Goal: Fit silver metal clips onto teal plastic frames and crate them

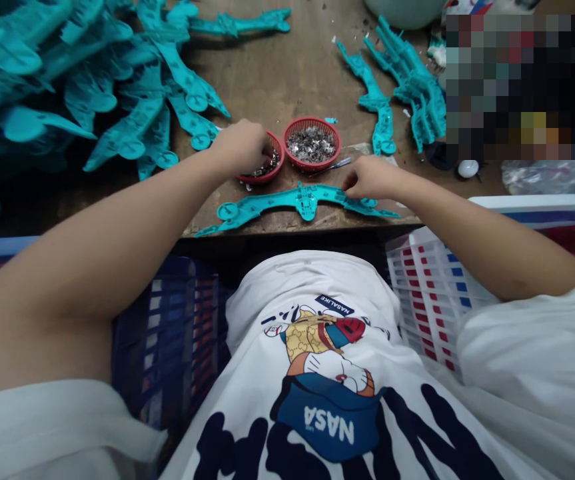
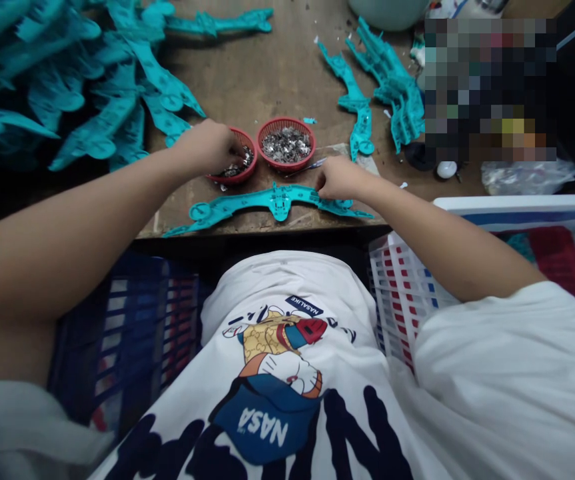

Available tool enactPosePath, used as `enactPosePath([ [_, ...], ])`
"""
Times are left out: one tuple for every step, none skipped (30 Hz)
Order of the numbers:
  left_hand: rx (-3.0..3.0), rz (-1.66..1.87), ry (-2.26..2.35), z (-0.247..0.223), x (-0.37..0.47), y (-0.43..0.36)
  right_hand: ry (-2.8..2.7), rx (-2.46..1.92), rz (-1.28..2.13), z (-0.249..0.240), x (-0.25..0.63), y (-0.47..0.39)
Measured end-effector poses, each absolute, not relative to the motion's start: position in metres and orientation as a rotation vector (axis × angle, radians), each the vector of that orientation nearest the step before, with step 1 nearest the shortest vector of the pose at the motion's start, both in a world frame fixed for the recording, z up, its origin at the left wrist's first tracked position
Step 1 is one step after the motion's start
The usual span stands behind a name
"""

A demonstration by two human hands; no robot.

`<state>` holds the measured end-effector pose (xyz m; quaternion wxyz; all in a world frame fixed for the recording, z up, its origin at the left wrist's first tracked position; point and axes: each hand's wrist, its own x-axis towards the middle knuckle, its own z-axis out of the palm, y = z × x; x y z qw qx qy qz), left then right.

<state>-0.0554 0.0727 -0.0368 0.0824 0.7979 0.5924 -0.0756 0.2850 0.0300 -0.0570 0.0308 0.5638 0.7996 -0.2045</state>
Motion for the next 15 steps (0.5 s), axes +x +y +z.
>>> enactPosePath([
  [2.384, -0.218, 1.751, -0.034, -0.055, 0.072, 2.458, 1.747, -0.604, -0.057, 0.283, 0.029],
  [2.388, -0.202, 1.726, -0.031, -0.055, 0.071, 2.451, 1.757, -0.578, -0.056, 0.282, 0.028],
  [2.392, -0.172, 1.69, -0.029, -0.054, 0.071, 2.446, 1.757, -0.558, -0.055, 0.281, 0.028],
  [2.391, -0.122, 1.65, -0.027, -0.054, 0.071, 2.443, 1.741, -0.548, -0.055, 0.281, 0.028],
  [2.381, -0.056, 1.605, -0.026, -0.053, 0.071, 2.446, 1.708, -0.546, -0.053, 0.281, 0.028],
  [2.362, 0.028, 1.557, -0.026, -0.051, 0.071, 2.45, 1.665, -0.551, -0.052, 0.281, 0.028],
  [2.333, 0.121, 1.507, -0.026, -0.049, 0.071, 2.459, 1.624, -0.563, -0.05, 0.281, 0.028],
  [2.298, 0.21, 1.457, -0.027, -0.047, 0.07, 2.48, 1.596, -0.582, -0.047, 0.281, 0.028],
  [2.261, 0.289, 1.41, -0.029, -0.044, 0.069, 2.521, 1.594, -0.607, -0.043, 0.28, 0.028],
  [2.228, 0.355, 1.363, -0.03, -0.04, 0.066, 2.58, 1.623, -0.64, -0.039, 0.278, 0.027],
  [2.203, 0.413, 1.322, -0.03, -0.036, 0.063, 2.648, 1.68, -0.683, -0.033, 0.276, 0.025],
  [2.189, 0.461, 1.29, -0.029, -0.032, 0.058, 2.716, 1.754, -0.736, -0.028, 0.272, 0.023],
  [2.189, 0.497, 1.268, -0.027, -0.027, 0.052, 2.774, 1.837, -0.79, -0.022, 0.267, 0.019],
  [2.199, 0.523, 1.254, -0.025, -0.023, 0.045, 2.814, 1.914, -0.844, -0.017, 0.261, 0.016],
  [2.213, 0.536, 1.247, -0.022, -0.019, 0.037, 2.841, 1.974, -0.892, -0.013, 0.255, 0.012],
])
